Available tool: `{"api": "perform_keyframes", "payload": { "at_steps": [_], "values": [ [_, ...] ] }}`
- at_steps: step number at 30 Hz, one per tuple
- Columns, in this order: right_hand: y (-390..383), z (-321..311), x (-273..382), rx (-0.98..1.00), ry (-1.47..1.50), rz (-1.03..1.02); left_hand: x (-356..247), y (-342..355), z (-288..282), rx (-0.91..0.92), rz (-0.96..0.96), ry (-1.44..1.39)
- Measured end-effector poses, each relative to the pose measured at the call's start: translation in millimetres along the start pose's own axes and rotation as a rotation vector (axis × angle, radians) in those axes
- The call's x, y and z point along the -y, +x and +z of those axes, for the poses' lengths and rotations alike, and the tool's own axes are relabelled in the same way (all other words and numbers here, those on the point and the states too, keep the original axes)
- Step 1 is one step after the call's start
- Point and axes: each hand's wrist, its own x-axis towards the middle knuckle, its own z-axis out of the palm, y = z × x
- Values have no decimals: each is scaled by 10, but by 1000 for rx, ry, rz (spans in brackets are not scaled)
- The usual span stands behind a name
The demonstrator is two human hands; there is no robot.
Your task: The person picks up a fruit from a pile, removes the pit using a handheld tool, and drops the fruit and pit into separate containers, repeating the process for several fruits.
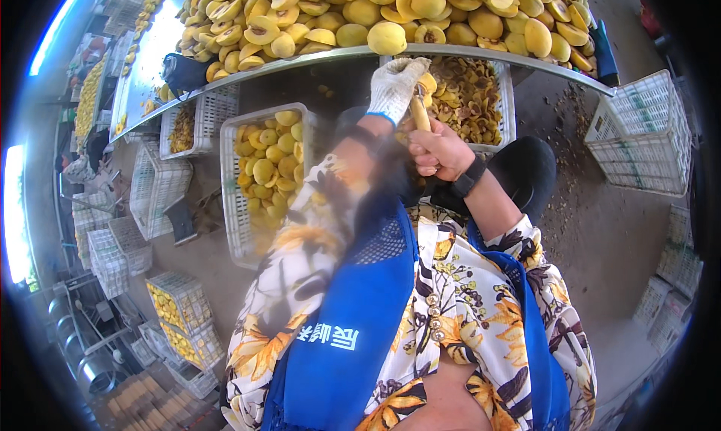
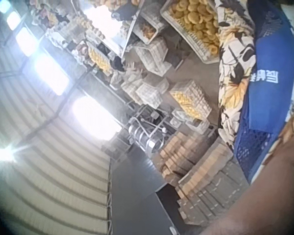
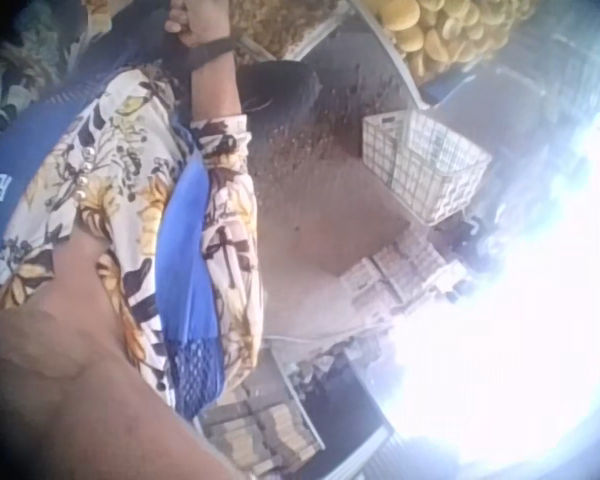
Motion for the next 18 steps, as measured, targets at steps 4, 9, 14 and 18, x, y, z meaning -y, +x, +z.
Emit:
{"api": "perform_keyframes", "payload": {
  "at_steps": [4, 9, 14, 18],
  "values": [
    [-2, -57, -7, 14, 2, 24, 26, 28, -17, 67, 131, 207],
    [35, 8, -14, 184, 67, -27, 40, 79, -111, 130, -142, -225],
    [101, -137, 18, 188, 280, -273, 167, 279, -240, 18, -124, -450],
    [231, -406, 56, -380, -708, -216, -148, -88, -808, -165, 246, 214]
  ]
}}
